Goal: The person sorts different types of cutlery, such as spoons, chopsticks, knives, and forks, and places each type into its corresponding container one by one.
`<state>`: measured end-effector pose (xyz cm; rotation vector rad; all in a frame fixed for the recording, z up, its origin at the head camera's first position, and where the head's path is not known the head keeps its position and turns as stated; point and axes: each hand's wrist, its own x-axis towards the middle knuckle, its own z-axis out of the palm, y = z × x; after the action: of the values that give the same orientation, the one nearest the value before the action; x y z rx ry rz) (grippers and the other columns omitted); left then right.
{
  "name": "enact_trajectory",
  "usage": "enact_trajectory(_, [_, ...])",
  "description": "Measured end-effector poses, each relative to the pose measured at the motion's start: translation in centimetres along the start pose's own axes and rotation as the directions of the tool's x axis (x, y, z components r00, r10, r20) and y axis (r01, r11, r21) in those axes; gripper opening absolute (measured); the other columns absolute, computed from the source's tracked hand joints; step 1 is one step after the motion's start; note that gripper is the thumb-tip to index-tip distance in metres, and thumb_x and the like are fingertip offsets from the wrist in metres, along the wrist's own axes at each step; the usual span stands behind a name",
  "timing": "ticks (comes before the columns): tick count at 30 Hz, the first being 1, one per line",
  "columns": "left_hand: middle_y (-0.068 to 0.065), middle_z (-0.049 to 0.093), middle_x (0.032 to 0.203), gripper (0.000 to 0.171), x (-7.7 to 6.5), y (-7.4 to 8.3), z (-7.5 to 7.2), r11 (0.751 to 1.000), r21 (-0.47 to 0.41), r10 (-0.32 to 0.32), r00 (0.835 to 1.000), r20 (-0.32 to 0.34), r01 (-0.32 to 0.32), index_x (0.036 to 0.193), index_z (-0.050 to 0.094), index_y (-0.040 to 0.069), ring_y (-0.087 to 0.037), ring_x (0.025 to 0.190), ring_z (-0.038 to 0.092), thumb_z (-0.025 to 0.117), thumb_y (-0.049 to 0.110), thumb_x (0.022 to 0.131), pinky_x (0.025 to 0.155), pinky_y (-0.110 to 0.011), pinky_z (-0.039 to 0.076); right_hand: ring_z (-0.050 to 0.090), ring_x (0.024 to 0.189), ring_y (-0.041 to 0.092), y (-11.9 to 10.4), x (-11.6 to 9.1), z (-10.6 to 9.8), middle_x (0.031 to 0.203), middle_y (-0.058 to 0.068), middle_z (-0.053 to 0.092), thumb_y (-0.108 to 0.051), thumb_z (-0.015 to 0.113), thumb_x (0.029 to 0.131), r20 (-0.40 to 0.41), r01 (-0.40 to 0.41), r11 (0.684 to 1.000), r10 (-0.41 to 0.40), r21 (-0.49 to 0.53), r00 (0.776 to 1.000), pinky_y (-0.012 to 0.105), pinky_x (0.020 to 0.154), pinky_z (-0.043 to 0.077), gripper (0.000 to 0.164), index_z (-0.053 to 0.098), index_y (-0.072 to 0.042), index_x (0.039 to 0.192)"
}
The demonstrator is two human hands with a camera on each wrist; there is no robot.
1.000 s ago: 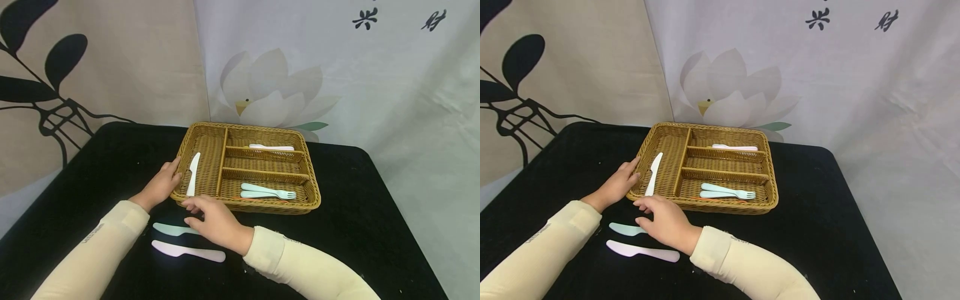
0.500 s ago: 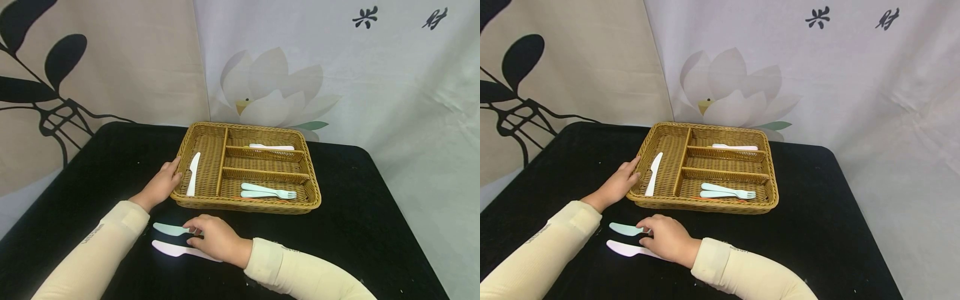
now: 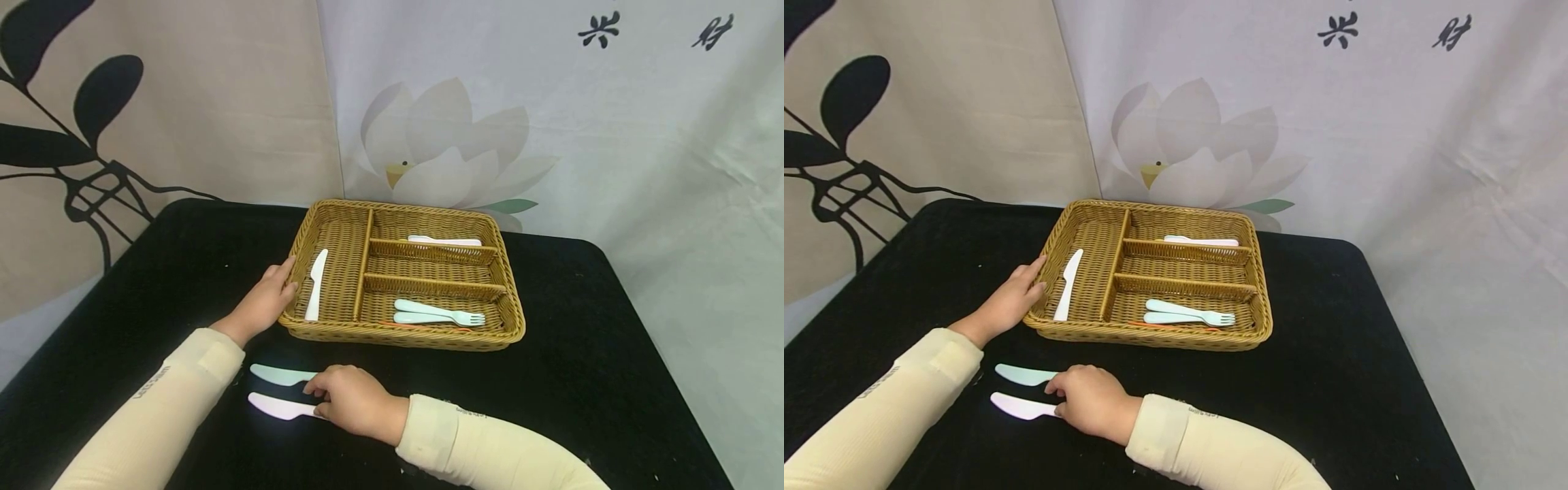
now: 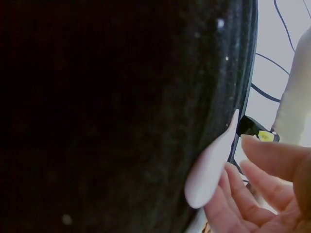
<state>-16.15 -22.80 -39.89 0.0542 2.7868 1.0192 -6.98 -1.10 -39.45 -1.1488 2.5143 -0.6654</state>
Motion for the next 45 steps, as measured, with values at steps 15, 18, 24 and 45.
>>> enact_trajectory(15, [-0.023, 0.025, 0.144, 0.063, 0.1, 0.1, 0.1, 1.000, 0.007, 0.008, 1.000, 0.000, -0.008, 0.156, 0.004, 0.008, -0.037, 0.117, 0.041, 0.034, 0.025, 0.104, 0.103, -0.059, 0.035, 0.053, 0.066, -0.002, -0.5, 0.4, 0.1, 0.074, -0.010, 0.067, -0.012, 0.076, 0.081, 0.074, -0.015, 0.995, 0.022, -0.097, 0.997, 0.012, 0.060, 0.041, 0.017, 0.077, -0.016, 0.098])
enact_trajectory(18, [-0.023, 0.025, 0.144, 0.063, 0.1, 0.1, 0.0, 1.000, 0.004, 0.005, 1.000, 0.000, -0.005, 0.156, 0.003, 0.008, -0.036, 0.117, 0.041, 0.035, 0.025, 0.104, 0.103, -0.058, 0.036, 0.050, 0.062, -0.001, -0.5, 0.5, 0.1, 0.070, -0.010, 0.065, -0.012, 0.075, 0.081, 0.091, -0.016, 0.995, 0.025, -0.095, 0.996, 0.013, 0.056, 0.038, 0.015, 0.077, -0.016, 0.096])
enact_trajectory(24, [-0.024, 0.025, 0.145, 0.062, 0.0, 0.1, 0.0, 1.000, 0.005, 0.006, 1.000, 0.004, -0.006, 0.156, 0.003, 0.007, -0.036, 0.117, 0.041, 0.034, 0.025, 0.104, 0.102, -0.058, 0.035, 0.047, 0.058, 0.001, -0.7, 0.6, -0.1, 0.065, -0.009, 0.061, -0.010, 0.074, 0.082, 0.146, -0.033, 0.998, 0.041, -0.056, 0.988, 0.014, 0.053, 0.037, 0.012, 0.077, -0.014, 0.093])
enact_trajectory(45, [-0.024, 0.028, 0.141, 0.062, 0.0, 0.0, 0.1, 1.000, -0.005, 0.030, 0.999, -0.013, -0.030, 0.155, 0.005, 0.006, -0.037, 0.115, 0.043, 0.035, 0.023, 0.104, 0.102, -0.058, 0.037, 0.051, 0.071, -0.003, 0.9, -0.7, -2.7, 0.079, -0.009, 0.060, -0.003, 0.068, 0.088, 0.148, 0.048, 0.947, -0.100, 0.319, 0.984, 0.013, 0.064, 0.046, 0.011, 0.066, -0.010, 0.097])
